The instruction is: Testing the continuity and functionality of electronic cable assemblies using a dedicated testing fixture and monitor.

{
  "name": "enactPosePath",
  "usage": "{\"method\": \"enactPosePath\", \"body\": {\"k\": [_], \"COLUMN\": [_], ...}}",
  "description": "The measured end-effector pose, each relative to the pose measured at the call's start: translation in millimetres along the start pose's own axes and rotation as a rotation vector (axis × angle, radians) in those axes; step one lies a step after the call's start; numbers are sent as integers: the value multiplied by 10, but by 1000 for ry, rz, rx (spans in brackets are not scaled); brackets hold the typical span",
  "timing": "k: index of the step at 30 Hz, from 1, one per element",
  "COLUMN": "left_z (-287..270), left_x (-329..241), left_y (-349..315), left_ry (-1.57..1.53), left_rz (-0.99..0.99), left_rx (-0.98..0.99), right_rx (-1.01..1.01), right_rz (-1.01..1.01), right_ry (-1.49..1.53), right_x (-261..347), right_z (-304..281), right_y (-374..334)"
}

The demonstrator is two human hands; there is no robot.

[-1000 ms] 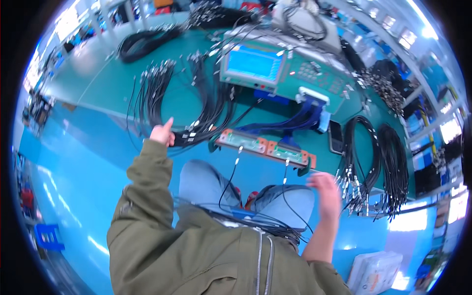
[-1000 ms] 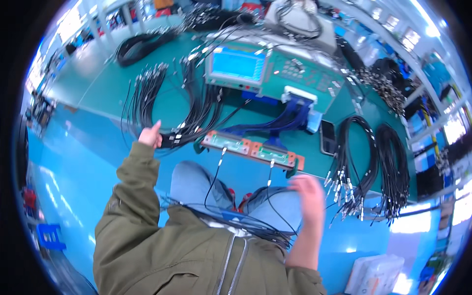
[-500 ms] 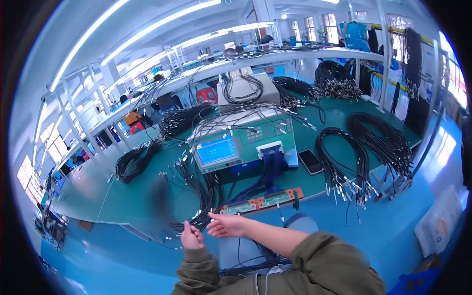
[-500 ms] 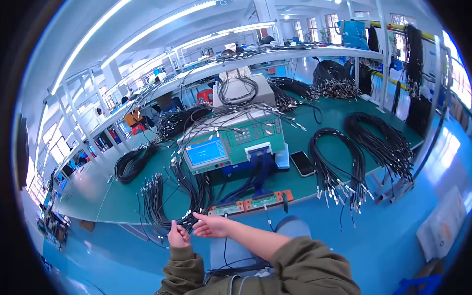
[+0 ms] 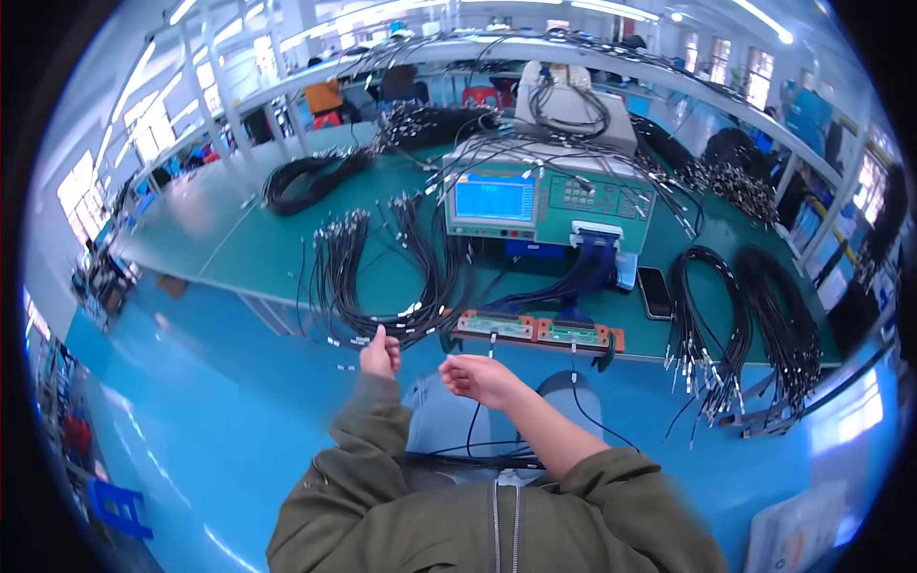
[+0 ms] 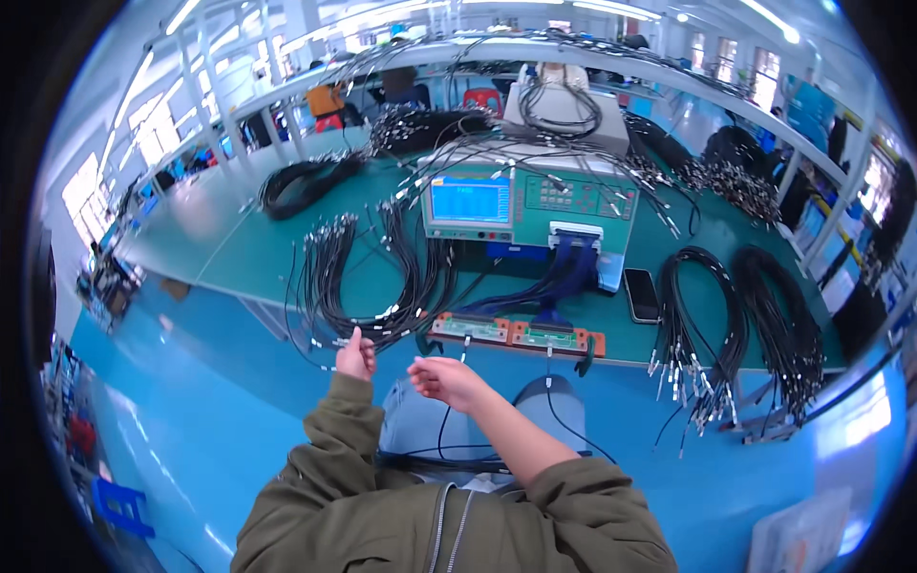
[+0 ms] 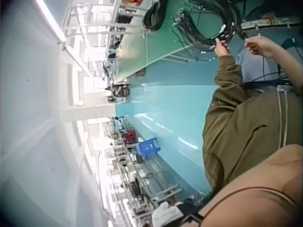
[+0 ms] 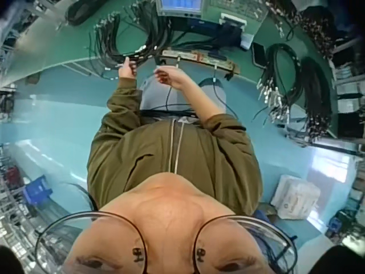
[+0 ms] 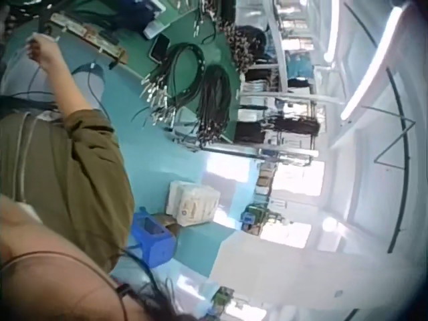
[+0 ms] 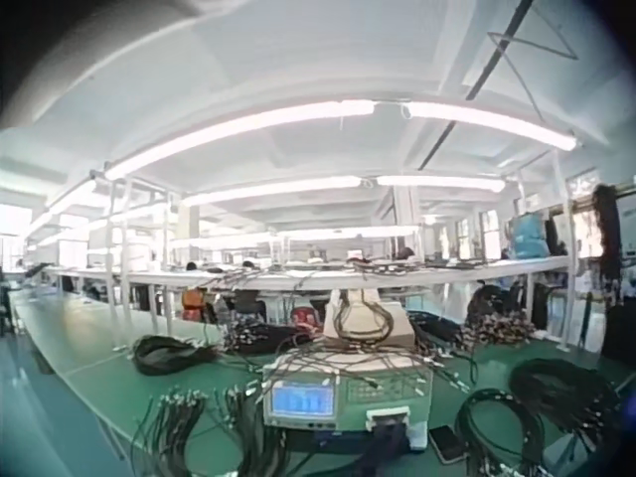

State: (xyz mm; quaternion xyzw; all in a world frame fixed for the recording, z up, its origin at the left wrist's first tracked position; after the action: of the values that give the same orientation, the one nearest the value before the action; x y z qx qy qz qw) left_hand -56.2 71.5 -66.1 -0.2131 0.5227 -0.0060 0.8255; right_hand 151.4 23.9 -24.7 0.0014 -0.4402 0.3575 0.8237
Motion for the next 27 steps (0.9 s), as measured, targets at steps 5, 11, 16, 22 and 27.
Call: {"method": "enactPosePath", "body": {"k": [5, 11, 16, 22, 27], "left_z": [265, 587, 368, -412, -1050], "left_x": [-226, -117, -207, -577, -500], "left_y": [-543, -1296, -1207, -765, -510], "left_ry": [-269, 393, -689, -1254, -1126], "left_rz": [-2, 272, 178, -55, -57], "left_rx": [291, 1202, 910, 685, 372], "right_rx": [115, 136, 1687, 1119, 39], "right_rz": [16, -211, -960, -1193, -1323], "right_ry": [69, 345, 55, -135, 264], "right_x": [26, 426, 907, 892, 815], "right_z": [-176, 235, 314, -366, -1200], "right_y": [-305, -130, -695, -2303, -3227]}}
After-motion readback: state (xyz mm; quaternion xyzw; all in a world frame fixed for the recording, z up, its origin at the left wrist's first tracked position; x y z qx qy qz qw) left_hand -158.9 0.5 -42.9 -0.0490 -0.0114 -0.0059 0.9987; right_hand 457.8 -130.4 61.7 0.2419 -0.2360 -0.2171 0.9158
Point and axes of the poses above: each hand's wrist, its own y-axis towards the middle knuckle, its own z-axis out of the palm, x = y × z, the point moved 2 cm from there along y, towards the middle knuckle, and after that the axes turned 1 degree about x, right-handed, at the moved point
